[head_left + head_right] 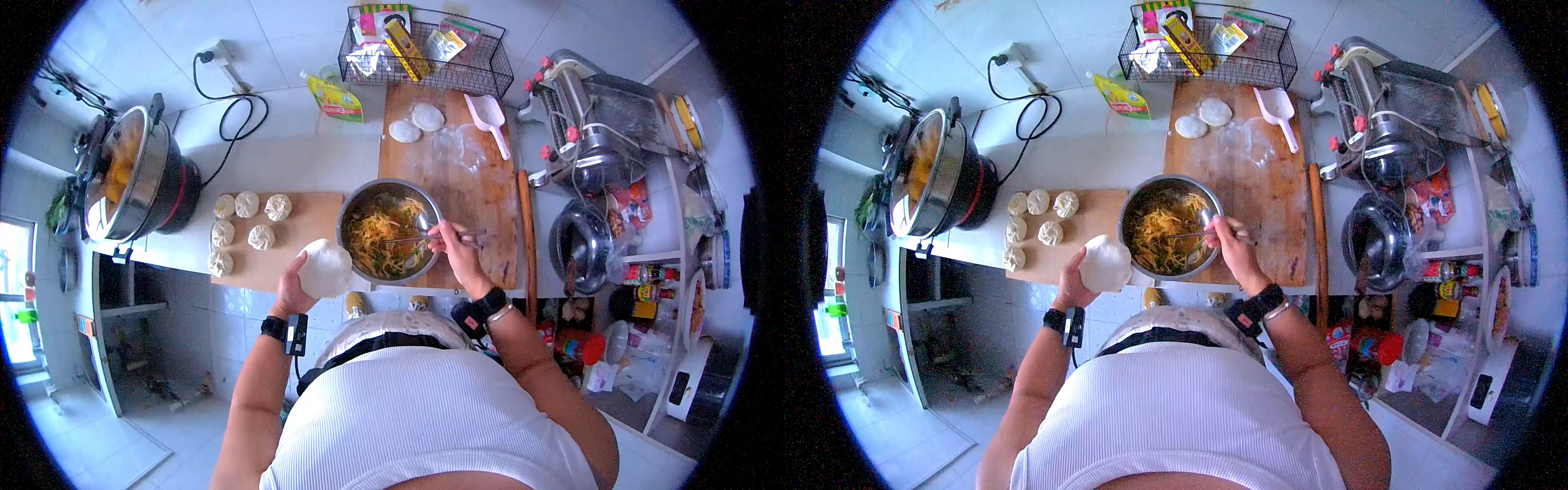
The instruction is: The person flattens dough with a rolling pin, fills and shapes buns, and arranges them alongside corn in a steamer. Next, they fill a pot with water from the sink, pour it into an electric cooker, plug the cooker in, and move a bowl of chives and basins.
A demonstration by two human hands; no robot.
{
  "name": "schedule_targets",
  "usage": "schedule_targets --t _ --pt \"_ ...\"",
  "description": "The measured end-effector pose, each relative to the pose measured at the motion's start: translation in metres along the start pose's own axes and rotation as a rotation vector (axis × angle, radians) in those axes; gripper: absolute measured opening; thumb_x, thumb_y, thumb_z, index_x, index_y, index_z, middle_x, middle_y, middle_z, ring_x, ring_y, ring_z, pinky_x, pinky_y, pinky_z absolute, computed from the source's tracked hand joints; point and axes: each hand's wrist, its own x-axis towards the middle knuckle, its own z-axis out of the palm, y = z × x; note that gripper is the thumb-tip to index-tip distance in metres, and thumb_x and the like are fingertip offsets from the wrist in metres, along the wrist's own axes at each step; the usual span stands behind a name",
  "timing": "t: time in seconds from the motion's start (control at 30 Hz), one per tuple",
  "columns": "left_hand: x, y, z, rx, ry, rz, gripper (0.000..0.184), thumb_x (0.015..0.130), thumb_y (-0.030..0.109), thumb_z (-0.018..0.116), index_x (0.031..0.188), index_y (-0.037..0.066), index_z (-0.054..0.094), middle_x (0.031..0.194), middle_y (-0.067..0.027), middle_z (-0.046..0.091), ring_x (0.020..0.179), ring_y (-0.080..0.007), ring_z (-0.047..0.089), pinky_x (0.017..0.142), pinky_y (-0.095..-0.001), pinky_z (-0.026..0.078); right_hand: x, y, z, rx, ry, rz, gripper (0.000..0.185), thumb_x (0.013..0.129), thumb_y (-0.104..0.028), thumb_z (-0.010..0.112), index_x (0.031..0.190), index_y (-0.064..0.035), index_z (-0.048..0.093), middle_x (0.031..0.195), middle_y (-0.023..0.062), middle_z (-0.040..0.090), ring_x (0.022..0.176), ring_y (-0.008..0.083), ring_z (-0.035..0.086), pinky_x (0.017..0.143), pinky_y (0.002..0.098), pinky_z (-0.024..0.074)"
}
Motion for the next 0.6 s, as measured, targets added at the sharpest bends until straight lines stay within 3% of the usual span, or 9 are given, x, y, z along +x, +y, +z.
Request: schedule_targets --t 0.1,0.17,0.2,0.23,0.3,0.4,0.6 --pt "0.005 -0.005 -0.005 0.012 0.006 -0.008 0.054 0.087 0.044 0.037 0.128 0.009 0.038 0.124 -0.0125 0.049 0.109 -0.0335 0.05 0.086 -0.0519 0.042 0.009 0.004 0.011 0.166 0.055 0.12 0.034 0.092 -0.031 0.046 0.081 -0.0024 0.061 0.069 0.002 0.06 0.057 0.0078 0.054 0.053 0.0207 0.045" --pt "0.006 -0.004 -0.005 0.011 0.006 -0.02 0.054 0.087 0.044 0.037 0.128 0.009 0.038 0.123 -0.0126 0.049 0.109 -0.0338 0.05 0.086 -0.0523 0.042 0.005 -0.003 0.03 -0.072 -0.011 0.022 0.033 0.092 -0.029 0.048 0.077 -0.0025 0.061 0.069 0.0008 0.058 0.056 0.0073 0.051 0.052 0.0213 0.0433" --pt "0.007 -0.003 -0.003 0.014 0.0 -0.025 0.054 0.087 0.045 0.037 0.128 0.009 0.038 0.123 -0.0126 0.049 0.109 -0.0341 0.05 0.085 -0.0528 0.042 0.001 -0.006 0.039 -0.15 -0.07 -0.103 0.028 0.089 -0.022 0.052 0.073 -0.0013 0.06 0.066 0.0029 0.055 0.054 0.0112 0.05 0.05 0.0246 0.0414" --pt "0.007 -0.002 -0.001 0.01 0.002 -0.032 0.054 0.087 0.045 0.037 0.128 0.009 0.038 0.123 -0.0126 0.049 0.109 -0.0341 0.05 0.085 -0.0528 0.042 0.005 -0.005 0.038 -0.5 -0.12 -0.507 0.022 0.085 -0.015 0.054 0.071 0.0007 0.058 0.065 0.008 0.053 0.056 0.0192 0.052 0.051 0.0293 0.0414" --pt "0.007 -0.003 0.002 -0.009 0.014 -0.04 0.055 0.086 0.044 0.04 0.128 0.008 0.038 0.123 -0.013 0.049 0.111 -0.0328 0.049 0.089 -0.0508 0.041 -0.001 -0.02 0.039 -0.614 -0.291 -0.552 0.015 0.082 -0.01 0.056 0.072 0.0014 0.056 0.067 0.0123 0.052 0.06 0.0267 0.053 0.053 0.0347 0.0418" --pt "0.008 -0.006 0.002 -0.139 -0.024 -0.068 0.052 0.086 0.036 0.045 0.128 0.006 0.037 0.124 -0.0135 0.047 0.113 -0.0297 0.047 0.097 -0.0453 0.036 0.003 -0.022 0.041 -0.691 -0.384 -0.611 0.011 0.08 -0.008 0.055 0.073 0.0 0.056 0.069 0.0126 0.054 0.063 0.0288 0.054 0.056 0.0365 0.0435" --pt "0.012 -0.014 -0.007 -0.117 0.025 -0.052 0.055 0.084 0.04 0.047 0.126 0.005 0.04 0.123 -0.0132 0.049 0.113 -0.0298 0.048 0.097 -0.0463 0.035 -0.001 -0.009 0.048 -0.785 -0.411 -0.698 0.004 0.078 -0.006 0.056 0.078 -0.0022 0.056 0.07 0.011 0.055 0.064 0.028 0.056 0.056 0.0367 0.0451"
